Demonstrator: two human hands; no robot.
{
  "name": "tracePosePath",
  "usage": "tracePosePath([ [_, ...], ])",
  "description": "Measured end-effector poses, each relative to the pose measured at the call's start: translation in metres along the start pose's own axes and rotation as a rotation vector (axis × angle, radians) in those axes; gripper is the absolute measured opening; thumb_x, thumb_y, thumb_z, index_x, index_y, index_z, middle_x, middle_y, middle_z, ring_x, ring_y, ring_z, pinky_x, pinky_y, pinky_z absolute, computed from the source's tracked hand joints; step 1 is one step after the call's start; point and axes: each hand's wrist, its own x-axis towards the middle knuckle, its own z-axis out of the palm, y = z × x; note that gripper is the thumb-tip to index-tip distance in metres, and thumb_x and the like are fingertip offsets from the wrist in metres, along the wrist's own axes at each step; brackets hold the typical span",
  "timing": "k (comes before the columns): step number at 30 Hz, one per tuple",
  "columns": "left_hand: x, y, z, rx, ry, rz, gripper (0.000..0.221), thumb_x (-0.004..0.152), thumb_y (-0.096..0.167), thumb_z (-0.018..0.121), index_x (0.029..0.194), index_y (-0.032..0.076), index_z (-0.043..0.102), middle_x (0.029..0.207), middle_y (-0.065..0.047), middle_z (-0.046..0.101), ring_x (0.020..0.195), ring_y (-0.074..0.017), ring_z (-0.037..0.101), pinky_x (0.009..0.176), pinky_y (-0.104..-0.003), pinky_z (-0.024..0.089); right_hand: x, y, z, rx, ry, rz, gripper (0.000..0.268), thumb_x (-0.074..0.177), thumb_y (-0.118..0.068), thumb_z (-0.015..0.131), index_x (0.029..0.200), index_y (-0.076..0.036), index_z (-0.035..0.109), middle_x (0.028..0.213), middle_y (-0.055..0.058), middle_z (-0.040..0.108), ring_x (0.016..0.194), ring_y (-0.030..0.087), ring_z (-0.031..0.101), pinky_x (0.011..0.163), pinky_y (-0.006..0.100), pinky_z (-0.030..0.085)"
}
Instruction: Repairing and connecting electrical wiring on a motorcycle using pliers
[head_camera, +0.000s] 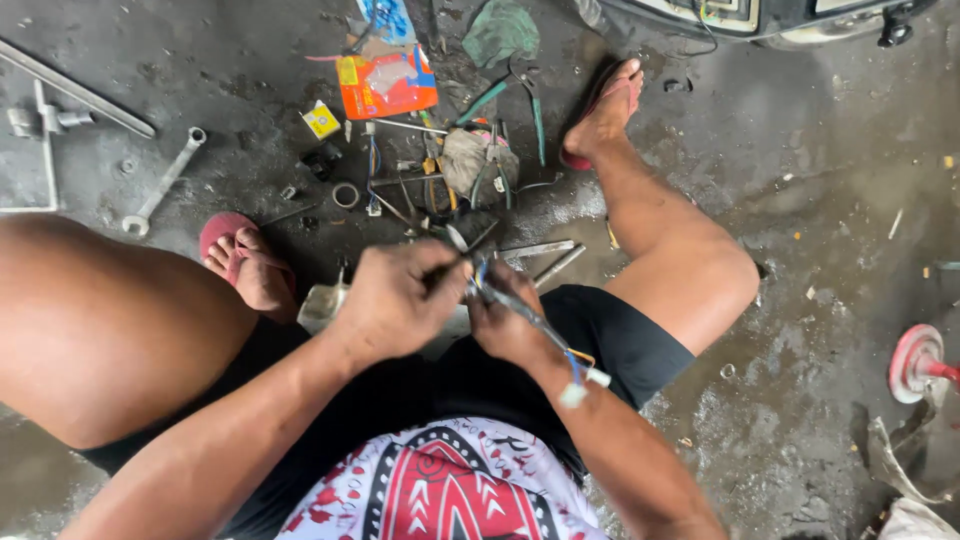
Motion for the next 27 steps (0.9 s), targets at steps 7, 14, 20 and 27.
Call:
tracePosePath([
  [7, -0.004, 0.003, -0.001, 0.137, 0.029, -0.255, 0.017, 0.092, 0.026, 0.069, 0.086, 0.014, 0.079, 0.044, -0.010, 0.060, 0.046, -0.0223, 0.063, 0.045, -0.036, 0.044, 0.012, 0.010, -0.016, -0.054, 0.068, 0.230, 0.037, 0.096, -0.037, 0.066, 0.118, -0.007, 0.064, 0.089, 0.028, 0.074, 0.091, 0.052, 0.070, 0.083, 0.062, 0.054],
  [14, 0.003, 0.012, 0.000, -0.014, 0.013, -0.061, 0.010, 0.092, 0.011, 0.067, 0.092, 0.007, 0.076, 0.066, -0.019, 0.071, 0.066, -0.0346, 0.076, 0.052, -0.037, 0.054, -0.016, 0.013, -0.021, -0.206, 0.073, -0.088, 0.037, 0.087, -0.018, 0.077, 0.118, -0.008, 0.061, 0.099, 0.029, 0.071, 0.094, 0.051, 0.069, 0.077, 0.063, 0.056],
  [20, 0.006, 0.010, -0.002, -0.061, -0.015, -0.103, 0.012, 0.095, 0.011, 0.065, 0.095, 0.004, 0.075, 0.071, -0.020, 0.072, 0.068, -0.0245, 0.074, 0.057, -0.039, 0.055, -0.015, -0.008, -0.016, 0.005, 0.048, -0.179, 0.044, 0.095, -0.016, 0.071, 0.133, 0.002, 0.058, 0.111, 0.035, 0.065, 0.106, 0.059, 0.062, 0.084, 0.066, 0.055],
  [27, 0.004, 0.005, -0.006, -0.024, -0.012, -0.311, 0.014, 0.094, 0.013, 0.066, 0.092, 0.004, 0.077, 0.060, -0.014, 0.066, 0.054, -0.0152, 0.058, 0.047, -0.030, 0.045, 0.006, 0.051, 0.006, 0.495, 0.172, -0.032, 0.034, 0.099, -0.019, 0.067, 0.127, -0.004, 0.057, 0.117, 0.025, 0.069, 0.104, 0.039, 0.068, 0.088, 0.049, 0.058],
])
